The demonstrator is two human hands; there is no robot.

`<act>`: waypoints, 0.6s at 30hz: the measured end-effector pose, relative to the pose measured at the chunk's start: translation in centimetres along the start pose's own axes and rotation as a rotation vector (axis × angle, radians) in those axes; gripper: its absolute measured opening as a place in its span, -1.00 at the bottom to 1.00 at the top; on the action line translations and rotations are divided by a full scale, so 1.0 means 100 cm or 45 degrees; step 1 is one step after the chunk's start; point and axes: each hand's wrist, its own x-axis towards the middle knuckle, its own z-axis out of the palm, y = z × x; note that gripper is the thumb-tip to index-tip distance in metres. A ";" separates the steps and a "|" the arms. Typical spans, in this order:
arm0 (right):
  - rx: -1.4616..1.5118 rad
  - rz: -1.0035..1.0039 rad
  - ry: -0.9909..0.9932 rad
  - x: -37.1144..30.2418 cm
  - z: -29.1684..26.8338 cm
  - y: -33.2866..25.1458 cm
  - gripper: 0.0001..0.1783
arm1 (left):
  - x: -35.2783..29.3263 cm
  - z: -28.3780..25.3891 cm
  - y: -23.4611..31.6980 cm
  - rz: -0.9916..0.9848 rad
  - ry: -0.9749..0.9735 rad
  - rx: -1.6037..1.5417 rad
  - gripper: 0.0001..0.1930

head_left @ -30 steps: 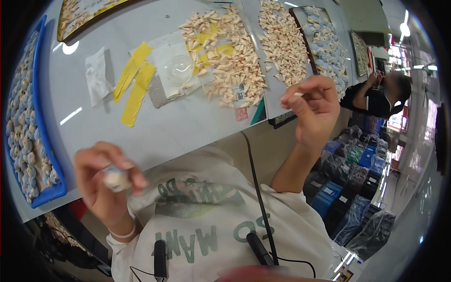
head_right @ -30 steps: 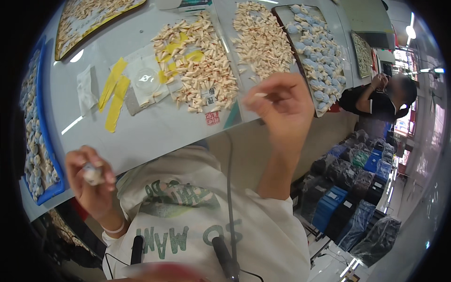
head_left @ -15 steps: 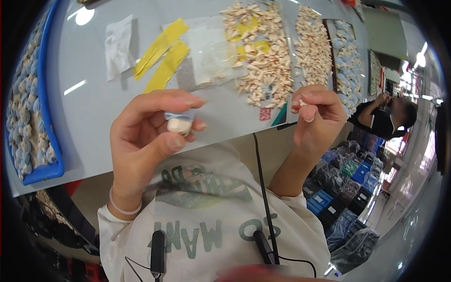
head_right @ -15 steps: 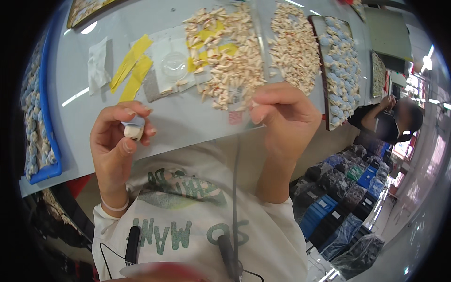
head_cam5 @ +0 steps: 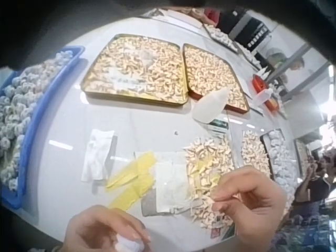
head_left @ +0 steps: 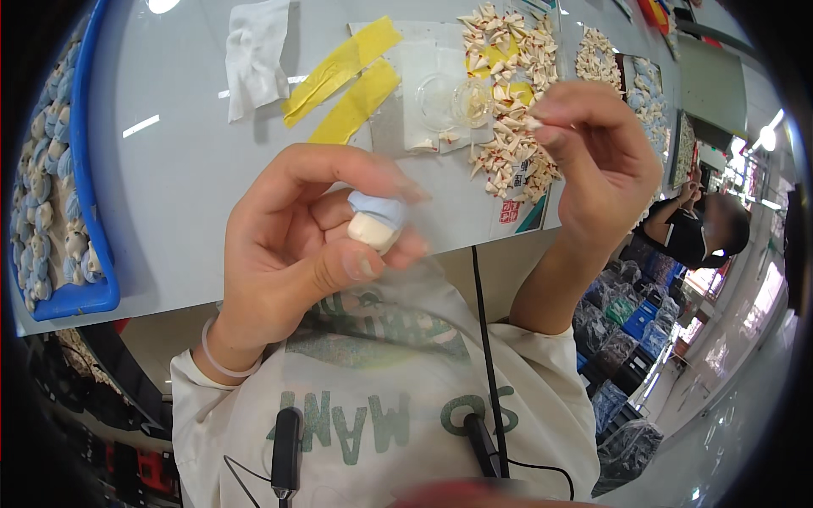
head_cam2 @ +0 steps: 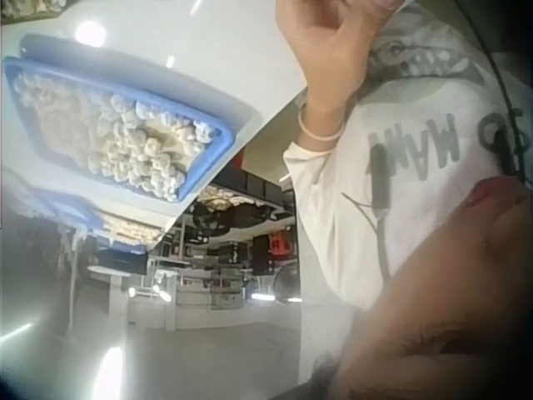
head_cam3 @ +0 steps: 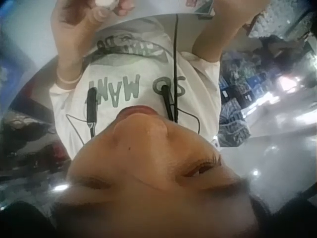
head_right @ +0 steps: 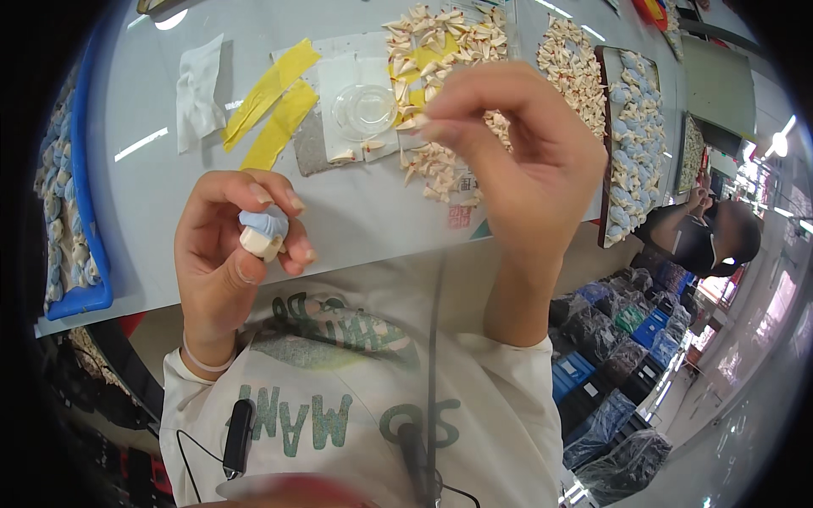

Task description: The person assembles a toy figurine head by applying adhesive from a bottle to the toy head, then attaching hair pieces to it by hand.

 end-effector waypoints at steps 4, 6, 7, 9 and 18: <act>-0.291 -0.111 -0.319 0.016 0.007 -0.001 -0.82 | 0.002 0.000 -0.003 0.028 0.092 0.124 -0.50; -0.549 -0.150 -0.331 0.021 0.012 -0.006 -0.82 | 0.003 -0.005 -0.003 0.067 0.043 0.180 -0.51; -0.552 -0.143 -0.338 0.022 0.012 -0.011 -0.82 | 0.002 -0.005 -0.003 0.105 -0.016 0.243 -0.52; -0.715 -0.161 -0.392 0.023 0.013 -0.022 -0.81 | 0.002 -0.002 -0.005 0.126 0.013 0.227 -0.55; -0.885 -0.213 -0.431 0.028 0.013 -0.021 -0.81 | 0.001 -0.010 -0.003 0.077 -0.073 0.174 -0.65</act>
